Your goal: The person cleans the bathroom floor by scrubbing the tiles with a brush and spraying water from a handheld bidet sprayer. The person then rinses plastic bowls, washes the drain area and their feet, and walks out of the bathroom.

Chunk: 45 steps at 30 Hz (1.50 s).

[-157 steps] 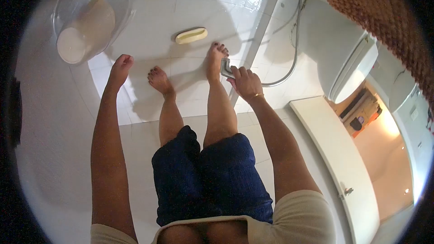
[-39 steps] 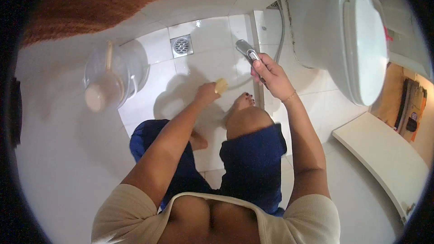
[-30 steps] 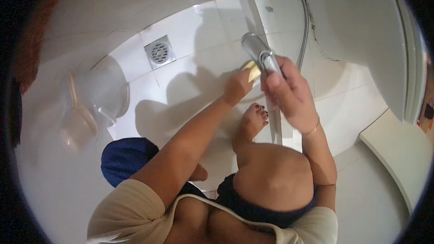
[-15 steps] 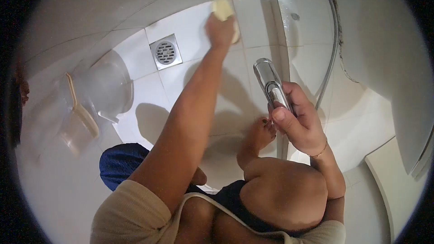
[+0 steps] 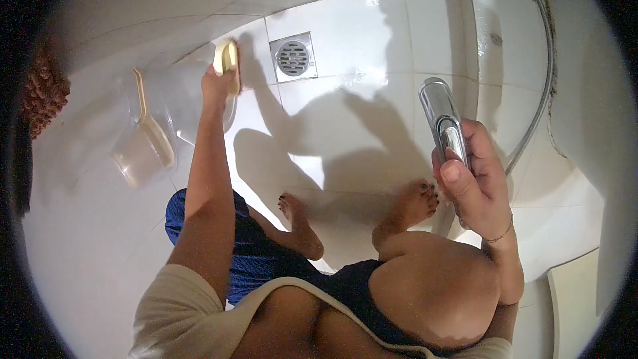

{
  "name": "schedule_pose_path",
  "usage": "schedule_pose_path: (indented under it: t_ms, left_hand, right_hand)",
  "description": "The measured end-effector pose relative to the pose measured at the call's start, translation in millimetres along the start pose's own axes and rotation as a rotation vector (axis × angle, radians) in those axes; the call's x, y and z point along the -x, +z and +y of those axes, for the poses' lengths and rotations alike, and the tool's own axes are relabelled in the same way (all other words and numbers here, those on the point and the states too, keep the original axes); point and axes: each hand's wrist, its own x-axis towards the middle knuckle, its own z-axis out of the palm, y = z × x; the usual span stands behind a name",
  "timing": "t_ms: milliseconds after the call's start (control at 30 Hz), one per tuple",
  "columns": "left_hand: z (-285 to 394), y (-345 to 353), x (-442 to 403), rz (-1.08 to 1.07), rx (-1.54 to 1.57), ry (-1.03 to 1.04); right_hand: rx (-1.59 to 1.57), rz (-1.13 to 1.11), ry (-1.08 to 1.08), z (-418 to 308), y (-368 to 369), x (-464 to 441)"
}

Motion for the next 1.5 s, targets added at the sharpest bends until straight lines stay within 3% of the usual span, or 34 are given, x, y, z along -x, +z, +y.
schedule_pose_path:
  t_ms: [100,167,200,233,300,367,433,567,633,667,733,833,867,1033,1133,1267,1333,1367,1400,1467,1500]
  left_hand:
    - [-43,-2,-34,0.107,-0.256,-0.092]
    - [-39,4,-58,0.128,-0.307,0.050]
    - [-41,7,-80,0.025,-0.431,0.206]
    - [-43,13,-91,0.020,-0.435,0.204]
    - [-54,18,-88,-0.025,-0.481,0.462]
    - [-17,37,-69,-0.125,-0.427,0.778]
    - [17,74,-61,-0.048,-0.562,0.778]
    - [41,95,-51,-0.073,-0.538,0.751]
    - [41,92,-55,-0.091,-0.494,0.875]
    - [37,89,-51,-0.092,-0.491,0.866]
    - [47,85,-50,-0.475,-0.516,0.736]
    - [64,70,-36,-0.357,-0.445,0.842]
    - [81,66,-28,-0.300,-0.359,0.772]
    - [99,97,-40,-0.463,-0.531,0.950]
    - [86,103,-30,-0.562,-0.454,0.728]
    - [63,82,-5,-0.710,-0.565,0.758]
    - [79,72,43,-0.425,-0.400,0.689]
    - [66,84,67,-0.228,-0.183,0.769]
    - [77,90,101,-0.253,-0.128,0.571]
    - [58,117,148,-0.451,-0.153,0.600]
    - [17,157,173,-0.526,0.031,0.513]
  right_hand:
    - [0.028,0.010,0.036,4,6,-2]
    - [0.069,0.009,0.040,7,6,-1]
    - [0.108,0.003,0.042,9,5,-1]
    - [0.104,0.004,0.048,10,4,-1]
    - [0.086,-0.006,0.108,8,4,2]
    - [0.067,-0.007,0.117,7,10,-3]
    - [0.100,0.005,0.127,8,13,-5]
    - [0.073,-0.059,0.099,9,18,-7]
    - [0.113,-0.067,0.070,14,20,-8]
    - [0.127,-0.048,0.067,16,22,-7]
    - [0.160,-0.012,0.043,14,22,-8]
    - [0.147,-0.036,0.030,12,22,-6]
    - [0.147,-0.047,0.037,9,23,-6]
    - [0.169,-0.022,0.058,14,26,-1]
    - [0.167,-0.037,0.023,13,23,0]
    - [0.154,-0.068,0.036,11,17,4]
    - [0.125,-0.102,0.052,13,18,2]
    - [0.107,-0.082,0.039,15,19,2]
    - [0.096,-0.061,0.028,15,19,2]
    - [0.126,-0.051,0.048,12,21,0]
    - [0.149,-0.035,0.068,10,22,-1]
